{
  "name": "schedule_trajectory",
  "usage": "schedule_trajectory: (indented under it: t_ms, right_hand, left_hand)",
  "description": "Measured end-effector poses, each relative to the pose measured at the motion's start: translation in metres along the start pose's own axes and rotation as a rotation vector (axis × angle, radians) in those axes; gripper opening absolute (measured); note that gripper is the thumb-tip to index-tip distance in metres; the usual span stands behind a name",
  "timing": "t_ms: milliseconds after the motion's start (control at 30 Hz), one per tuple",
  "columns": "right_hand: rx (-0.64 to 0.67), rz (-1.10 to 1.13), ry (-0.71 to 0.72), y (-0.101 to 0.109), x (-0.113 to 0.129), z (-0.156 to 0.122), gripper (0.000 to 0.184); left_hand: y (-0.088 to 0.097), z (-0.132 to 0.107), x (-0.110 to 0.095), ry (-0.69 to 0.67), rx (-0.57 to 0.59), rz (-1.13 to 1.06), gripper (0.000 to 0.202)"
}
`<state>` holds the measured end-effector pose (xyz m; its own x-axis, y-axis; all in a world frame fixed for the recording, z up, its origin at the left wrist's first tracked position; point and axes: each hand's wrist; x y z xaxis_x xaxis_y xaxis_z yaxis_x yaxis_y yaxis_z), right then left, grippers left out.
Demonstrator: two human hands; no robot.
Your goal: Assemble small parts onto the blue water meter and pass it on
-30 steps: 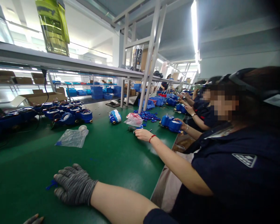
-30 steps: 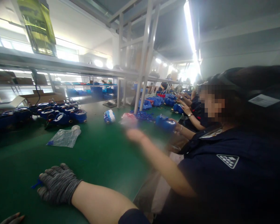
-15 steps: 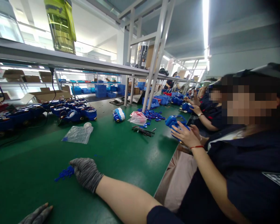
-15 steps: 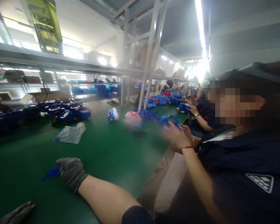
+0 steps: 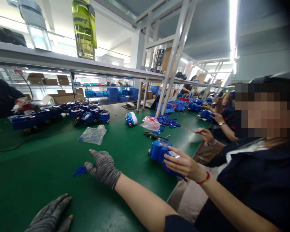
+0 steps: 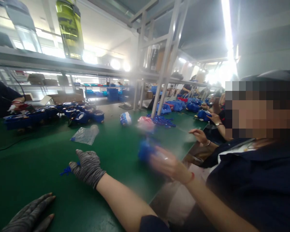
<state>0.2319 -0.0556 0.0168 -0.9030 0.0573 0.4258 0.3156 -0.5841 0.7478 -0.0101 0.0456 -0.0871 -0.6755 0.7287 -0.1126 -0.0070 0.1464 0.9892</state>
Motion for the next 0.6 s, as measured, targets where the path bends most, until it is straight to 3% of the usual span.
schedule_trajectory:
  t_ms: [167, 267, 333, 433, 500, 600]
  right_hand:
    - [-0.071, -0.139, 0.007, 0.059, -0.011, 0.015, 0.065]
    - [-0.128, -0.235, -0.055, 0.097, -0.035, 0.028, 0.063]
    - [-0.12, -0.224, -0.197, 0.116, -0.055, 0.034, 0.058]
    - [0.105, 0.066, -0.423, 0.134, -0.082, 0.036, 0.053]
    - [0.256, 0.27, -0.462, 0.141, -0.094, 0.034, 0.054]
    - [0.365, 0.524, -0.46, 0.15, -0.1, 0.031, 0.056]
  left_hand:
    - [0.042, -0.019, -0.035, 0.056, 0.044, 0.031, 0.07]
    - [0.049, -0.024, -0.041, 0.058, 0.044, 0.027, 0.069]
    - [0.049, -0.026, -0.042, 0.05, 0.022, 0.005, 0.068]
    - [0.052, -0.028, -0.044, 0.035, -0.005, -0.029, 0.066]
    - [0.055, -0.03, -0.046, 0.028, -0.01, -0.047, 0.065]
    - [0.06, -0.033, -0.048, 0.03, -0.005, -0.063, 0.064]
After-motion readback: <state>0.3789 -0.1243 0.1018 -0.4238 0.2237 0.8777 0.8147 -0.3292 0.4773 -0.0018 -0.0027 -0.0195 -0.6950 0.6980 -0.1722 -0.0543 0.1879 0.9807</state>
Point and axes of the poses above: each hand's wrist, its own z-axis towards the middle knuckle, its own y-axis out of the back of the hand, x = y × z, and after that the axes turned 4 degrees about y, right-handed
